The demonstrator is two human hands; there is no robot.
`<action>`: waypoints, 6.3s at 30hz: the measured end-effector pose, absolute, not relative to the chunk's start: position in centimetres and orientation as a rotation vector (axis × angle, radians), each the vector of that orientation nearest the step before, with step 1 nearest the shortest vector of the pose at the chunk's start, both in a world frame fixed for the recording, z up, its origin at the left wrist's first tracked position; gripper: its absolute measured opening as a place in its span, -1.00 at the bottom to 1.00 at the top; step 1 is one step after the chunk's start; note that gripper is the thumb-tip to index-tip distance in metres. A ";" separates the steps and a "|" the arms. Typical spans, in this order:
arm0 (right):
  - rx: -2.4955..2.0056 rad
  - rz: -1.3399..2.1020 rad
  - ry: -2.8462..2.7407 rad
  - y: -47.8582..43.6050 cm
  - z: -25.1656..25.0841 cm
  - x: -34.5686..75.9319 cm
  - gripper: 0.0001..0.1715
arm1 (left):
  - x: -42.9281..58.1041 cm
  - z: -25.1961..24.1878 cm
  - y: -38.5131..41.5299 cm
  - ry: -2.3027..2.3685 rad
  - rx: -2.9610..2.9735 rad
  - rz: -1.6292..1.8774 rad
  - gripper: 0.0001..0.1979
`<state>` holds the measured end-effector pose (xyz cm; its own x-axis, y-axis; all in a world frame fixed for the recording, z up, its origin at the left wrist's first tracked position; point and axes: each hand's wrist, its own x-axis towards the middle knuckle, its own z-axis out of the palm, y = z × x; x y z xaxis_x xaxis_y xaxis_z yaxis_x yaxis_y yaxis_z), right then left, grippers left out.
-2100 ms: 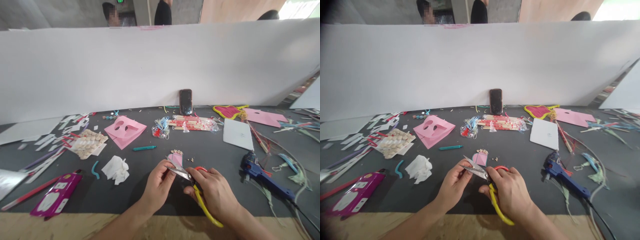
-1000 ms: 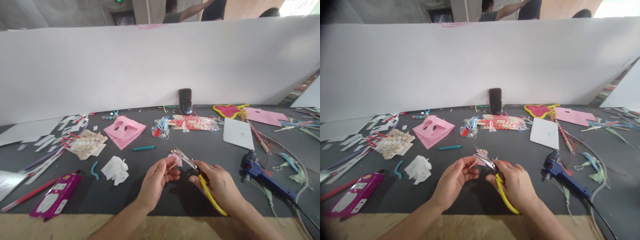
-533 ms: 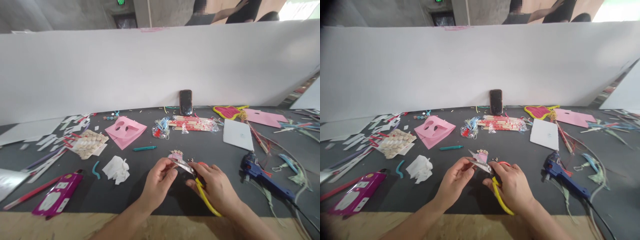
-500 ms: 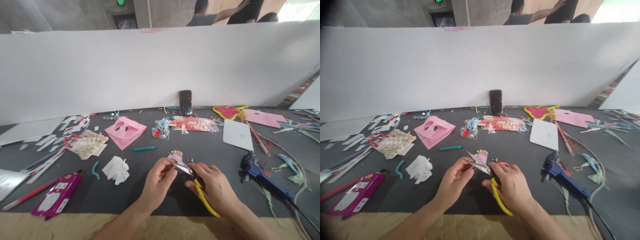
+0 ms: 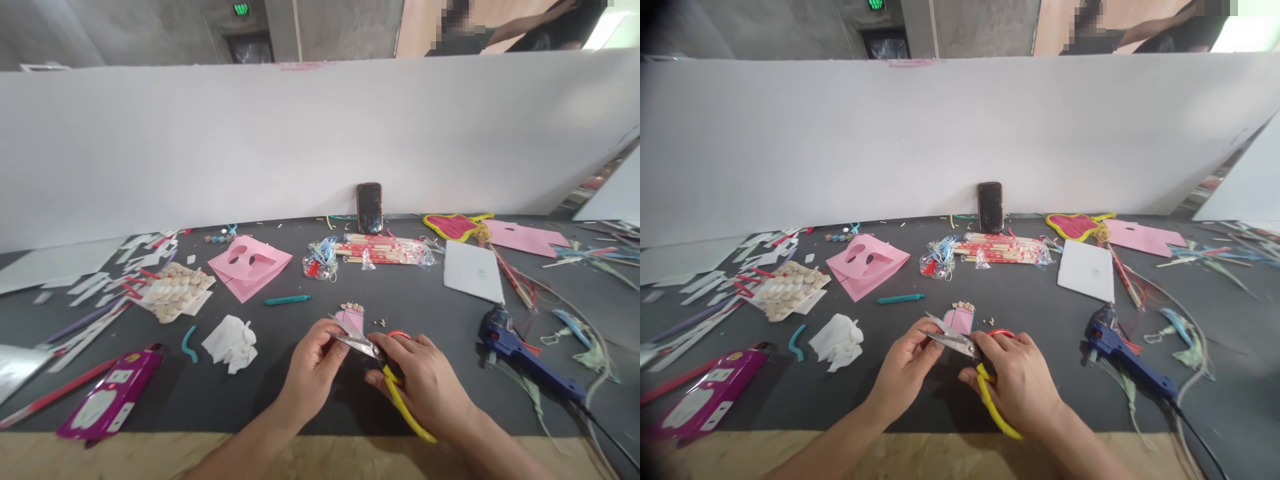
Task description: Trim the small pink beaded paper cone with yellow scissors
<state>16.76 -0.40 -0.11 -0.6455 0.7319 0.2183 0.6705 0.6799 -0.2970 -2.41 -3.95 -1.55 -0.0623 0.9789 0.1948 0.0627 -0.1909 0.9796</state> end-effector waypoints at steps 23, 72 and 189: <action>-1.068 0.358 -2.607 -0.6 1.0 16.8 -0.21 | -2.4 -0.6 -4.3 1.188 1.418 1.364 -0.84; -1.099 0.126 -2.597 -0.5 0.5 16.8 -0.34 | -2.1 -1.3 -4.2 1.268 1.456 1.349 -0.77; -1.087 -0.035 -2.588 -0.9 0.3 16.5 -0.49 | -2.0 -1.3 -4.4 1.232 1.455 1.381 -0.84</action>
